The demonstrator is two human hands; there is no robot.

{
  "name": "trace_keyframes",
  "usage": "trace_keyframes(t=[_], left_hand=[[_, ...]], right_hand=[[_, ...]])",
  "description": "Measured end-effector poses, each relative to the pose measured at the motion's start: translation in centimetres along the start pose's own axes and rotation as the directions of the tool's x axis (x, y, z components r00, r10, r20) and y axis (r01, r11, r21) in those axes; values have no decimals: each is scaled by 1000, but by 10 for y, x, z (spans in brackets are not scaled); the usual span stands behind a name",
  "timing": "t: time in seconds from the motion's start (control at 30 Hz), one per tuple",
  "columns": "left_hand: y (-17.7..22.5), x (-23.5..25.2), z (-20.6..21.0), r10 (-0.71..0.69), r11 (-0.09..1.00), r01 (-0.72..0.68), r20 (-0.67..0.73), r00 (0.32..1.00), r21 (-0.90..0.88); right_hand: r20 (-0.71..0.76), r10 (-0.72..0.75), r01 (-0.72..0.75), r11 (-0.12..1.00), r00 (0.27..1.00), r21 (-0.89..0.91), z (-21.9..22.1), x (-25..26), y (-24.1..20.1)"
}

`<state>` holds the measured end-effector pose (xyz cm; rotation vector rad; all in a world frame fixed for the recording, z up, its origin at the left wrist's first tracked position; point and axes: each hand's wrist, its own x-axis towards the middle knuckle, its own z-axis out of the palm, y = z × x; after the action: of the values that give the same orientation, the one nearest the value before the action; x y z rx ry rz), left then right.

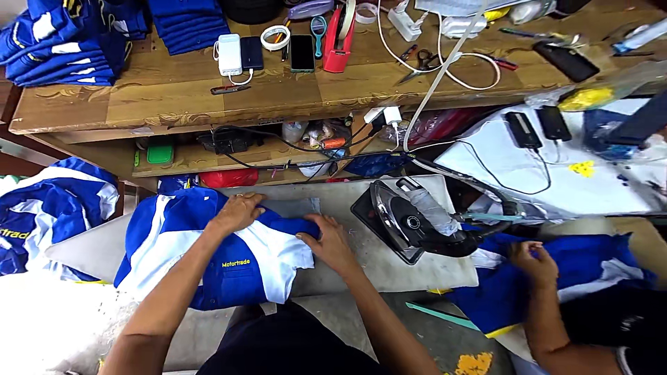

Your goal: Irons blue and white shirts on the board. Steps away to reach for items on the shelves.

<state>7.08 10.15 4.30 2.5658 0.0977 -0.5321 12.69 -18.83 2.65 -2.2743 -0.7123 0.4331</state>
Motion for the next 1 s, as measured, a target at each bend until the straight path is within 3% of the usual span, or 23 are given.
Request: trace_keyframes(t=[0.07,0.23,0.33,0.4,0.47,0.53,0.67,0.73,0.83,0.9,1.0], left_hand=[[-10,-2,-12,-89,994,84,77,993,71],[-19,-30,-35,-181,978,174,48,982,115],[-12,-39,-33,-369,920,363,13,929,149],[-10,-39,-20,-411,887,421,-91,907,191],[-11,-36,-2,-279,920,346,-314,907,183],[-2,-33,20,-56,967,169,-492,869,188],[27,-21,62,230,972,-182,-458,859,146],[38,-11,70,258,966,-226,-457,851,124],[51,11,66,164,986,-162,-446,880,43],[57,29,56,86,994,-102,-304,949,-36],[65,53,52,43,994,-59,-166,985,-93]], right_hand=[[-11,12,-12,999,1000,41,3,9,8],[16,51,-53,954,999,295,5,46,16],[78,28,-43,978,997,204,12,67,6],[125,31,-47,992,992,119,16,77,3],[128,50,-64,992,991,108,17,81,4],[75,60,-70,988,995,139,16,78,8],[-31,45,-41,993,999,110,-3,49,15],[45,57,-61,994,997,93,-17,23,19],[253,113,-163,969,961,185,-19,-21,21],[268,162,-230,942,950,246,-3,-41,21],[175,202,-249,916,964,314,24,-52,23]])
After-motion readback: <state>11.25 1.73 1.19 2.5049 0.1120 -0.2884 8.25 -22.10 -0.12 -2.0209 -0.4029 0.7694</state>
